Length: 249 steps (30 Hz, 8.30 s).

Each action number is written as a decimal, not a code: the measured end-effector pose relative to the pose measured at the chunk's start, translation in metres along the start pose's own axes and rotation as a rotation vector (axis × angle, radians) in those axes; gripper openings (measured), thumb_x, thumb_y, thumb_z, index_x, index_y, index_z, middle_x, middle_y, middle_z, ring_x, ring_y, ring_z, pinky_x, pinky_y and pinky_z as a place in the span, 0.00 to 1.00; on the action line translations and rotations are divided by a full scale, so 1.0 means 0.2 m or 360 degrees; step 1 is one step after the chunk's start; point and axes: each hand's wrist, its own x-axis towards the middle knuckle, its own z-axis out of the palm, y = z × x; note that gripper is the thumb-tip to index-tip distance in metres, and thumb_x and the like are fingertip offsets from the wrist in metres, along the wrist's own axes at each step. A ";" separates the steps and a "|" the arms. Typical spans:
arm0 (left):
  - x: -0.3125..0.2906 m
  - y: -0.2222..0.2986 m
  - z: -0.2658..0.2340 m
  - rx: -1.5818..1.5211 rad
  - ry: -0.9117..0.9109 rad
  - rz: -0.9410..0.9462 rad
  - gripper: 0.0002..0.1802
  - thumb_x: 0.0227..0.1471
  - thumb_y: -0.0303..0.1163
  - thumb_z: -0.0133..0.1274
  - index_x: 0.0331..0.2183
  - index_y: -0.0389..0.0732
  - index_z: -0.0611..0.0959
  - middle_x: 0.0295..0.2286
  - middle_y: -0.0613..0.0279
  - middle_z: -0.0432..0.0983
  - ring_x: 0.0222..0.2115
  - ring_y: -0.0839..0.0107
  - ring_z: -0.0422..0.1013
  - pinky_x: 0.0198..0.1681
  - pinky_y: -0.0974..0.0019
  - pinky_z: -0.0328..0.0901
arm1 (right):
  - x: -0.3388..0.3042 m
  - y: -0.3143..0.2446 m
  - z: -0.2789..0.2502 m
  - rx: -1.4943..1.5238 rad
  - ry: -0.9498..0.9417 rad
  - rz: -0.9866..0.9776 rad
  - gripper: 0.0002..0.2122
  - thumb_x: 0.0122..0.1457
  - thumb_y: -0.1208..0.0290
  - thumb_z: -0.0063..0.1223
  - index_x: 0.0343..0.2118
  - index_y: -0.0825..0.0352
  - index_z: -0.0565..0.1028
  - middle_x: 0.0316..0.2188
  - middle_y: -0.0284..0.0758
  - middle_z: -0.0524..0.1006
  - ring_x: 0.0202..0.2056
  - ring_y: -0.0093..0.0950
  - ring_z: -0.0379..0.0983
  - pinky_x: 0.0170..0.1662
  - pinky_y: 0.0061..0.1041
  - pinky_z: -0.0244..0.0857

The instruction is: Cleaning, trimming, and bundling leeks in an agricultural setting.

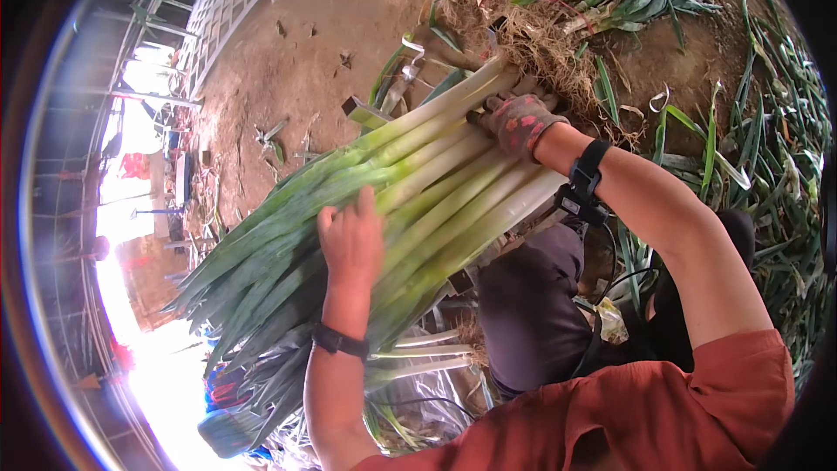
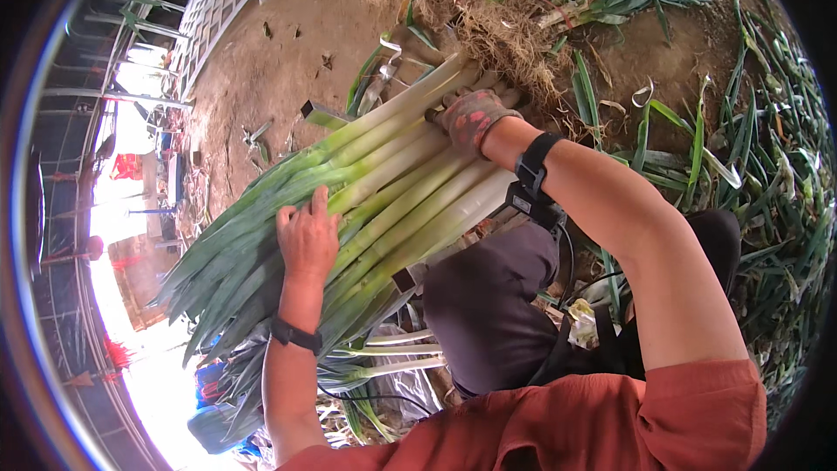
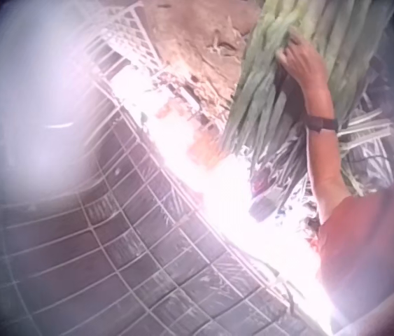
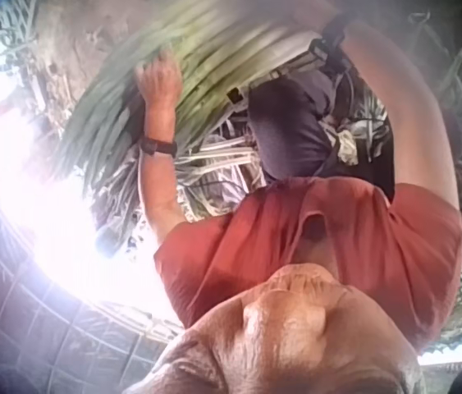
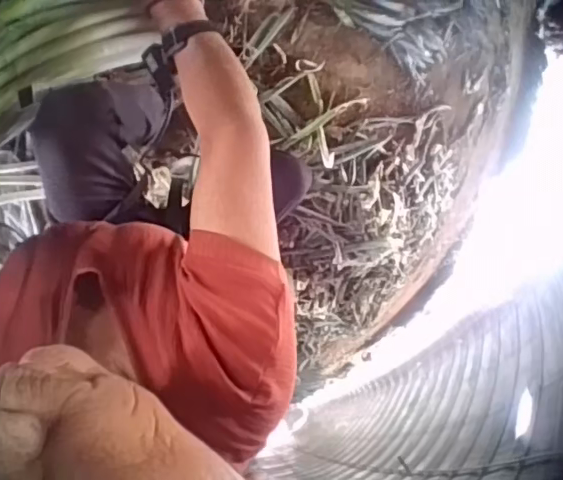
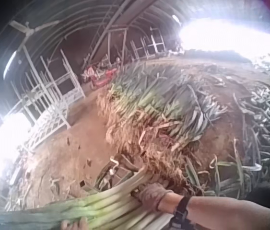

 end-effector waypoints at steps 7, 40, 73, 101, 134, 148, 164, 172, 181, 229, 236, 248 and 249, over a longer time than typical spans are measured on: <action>0.01 -0.04 -0.01 -0.0073 0.0003 0.0048 0.14 0.39 0.34 0.58 0.33 0.46 0.75 0.26 0.62 0.72 0.28 0.65 0.69 0.40 0.61 0.55 | -0.05 -0.02 0.14 0.0356 0.0652 -0.0123 0.21 0.51 0.67 0.45 0.51 0.55 0.66 0.52 0.36 0.64 0.51 0.37 0.63 0.51 0.38 0.59; -0.06 -0.01 -0.23 -0.0507 -0.0119 -0.0178 0.32 0.46 0.39 0.52 0.53 0.41 0.65 0.54 0.53 0.56 0.52 0.52 0.55 0.54 0.51 0.51 | -0.76 0.52 -0.20 0.0873 0.0544 0.0273 0.23 0.54 0.59 0.45 0.53 0.59 0.64 0.49 0.40 0.68 0.48 0.37 0.66 0.51 0.28 0.60; -0.35 0.94 -0.37 -0.0793 0.0706 0.0453 0.22 0.49 0.30 0.52 0.46 0.31 0.70 0.42 0.45 0.69 0.41 0.56 0.68 0.44 0.59 0.63 | -3.62 0.73 0.92 0.1585 0.0502 0.2151 0.14 0.52 0.65 0.48 0.40 0.63 0.75 0.33 0.35 0.77 0.34 0.26 0.73 0.37 0.26 0.67; -0.02 2.06 -1.04 -0.0562 -0.1039 0.0914 0.24 0.53 0.32 0.47 0.50 0.31 0.67 0.47 0.48 0.66 0.45 0.61 0.66 0.47 0.64 0.61 | -3.17 -0.01 2.64 0.3090 0.0857 0.3450 0.38 0.47 0.40 0.47 0.51 0.71 0.65 0.49 0.47 0.68 0.52 0.39 0.63 0.54 0.30 0.54; 0.13 2.67 -0.81 -0.0491 -0.1054 0.1601 0.18 0.47 0.35 0.53 0.41 0.38 0.77 0.38 0.49 0.73 0.39 0.54 0.69 0.44 0.58 0.62 | -4.09 0.17 1.62 0.1640 0.1040 0.3622 0.22 0.48 0.60 0.51 0.43 0.69 0.67 0.36 0.48 0.73 0.38 0.43 0.71 0.42 0.34 0.64; -0.16 3.03 -0.17 -0.1724 -0.2158 0.1252 0.18 0.49 0.34 0.50 0.43 0.39 0.74 0.41 0.55 0.72 0.42 0.65 0.67 0.45 0.64 0.61 | -4.69 -0.88 1.56 0.0752 0.0920 0.4162 0.11 0.47 0.63 0.54 0.26 0.67 0.75 0.27 0.46 0.75 0.32 0.41 0.73 0.36 0.34 0.65; -0.63 2.68 -0.05 -0.0609 -0.2078 0.1796 0.16 0.48 0.37 0.50 0.39 0.40 0.77 0.36 0.55 0.73 0.38 0.65 0.69 0.42 0.64 0.62 | -4.89 -0.65 2.11 0.0513 0.0349 0.3724 0.15 0.52 0.58 0.45 0.31 0.65 0.76 0.30 0.43 0.75 0.32 0.39 0.73 0.36 0.35 0.65; -0.71 2.58 0.03 -0.0398 -0.2026 0.1869 0.15 0.47 0.38 0.51 0.36 0.41 0.78 0.34 0.55 0.74 0.35 0.65 0.69 0.40 0.64 0.63 | -4.62 -0.36 2.25 0.0745 0.0707 0.3477 0.17 0.50 0.59 0.41 0.34 0.69 0.72 0.35 0.49 0.72 0.40 0.42 0.69 0.41 0.39 0.62; -0.72 2.65 0.20 -0.0448 -0.2324 0.1852 0.14 0.46 0.39 0.51 0.33 0.42 0.79 0.31 0.55 0.74 0.33 0.66 0.70 0.38 0.63 0.64 | -4.80 -0.30 2.34 0.0051 -0.0007 0.2893 0.07 0.43 0.74 0.51 0.27 0.61 0.76 0.28 0.37 0.75 0.31 0.37 0.74 0.34 0.34 0.68; 0.36 3.76 -0.58 -0.1542 -0.1382 0.1186 0.16 0.39 0.35 0.51 0.34 0.41 0.82 0.39 0.52 0.74 0.42 0.55 0.69 0.42 0.62 0.65 | -2.50 1.21 0.60 0.0904 0.0080 0.0635 0.14 0.55 0.61 0.43 0.39 0.62 0.73 0.37 0.39 0.74 0.38 0.36 0.71 0.40 0.32 0.66; 0.33 3.62 -0.46 -0.1828 -0.1190 0.1190 0.16 0.34 0.35 0.53 0.30 0.40 0.82 0.35 0.50 0.75 0.38 0.53 0.71 0.38 0.61 0.67 | -2.45 1.26 0.66 0.0867 -0.0067 0.0713 0.14 0.55 0.61 0.43 0.40 0.62 0.73 0.38 0.38 0.74 0.39 0.35 0.71 0.41 0.31 0.66; 0.50 2.45 -0.98 -0.3091 -0.0695 0.0363 0.15 0.54 0.32 0.46 0.41 0.32 0.73 0.32 0.57 0.75 0.31 0.72 0.74 0.37 0.70 0.68 | -3.09 1.51 1.02 0.1053 -0.0264 0.1256 0.14 0.56 0.61 0.42 0.42 0.61 0.72 0.40 0.36 0.73 0.40 0.32 0.70 0.42 0.30 0.65; 0.49 2.45 -1.00 -0.3166 -0.0727 0.0391 0.15 0.54 0.32 0.46 0.41 0.33 0.73 0.32 0.56 0.75 0.30 0.72 0.74 0.37 0.70 0.69 | -3.21 1.50 1.09 0.1090 -0.0297 0.1351 0.14 0.57 0.60 0.42 0.42 0.60 0.72 0.40 0.36 0.73 0.40 0.32 0.70 0.43 0.30 0.65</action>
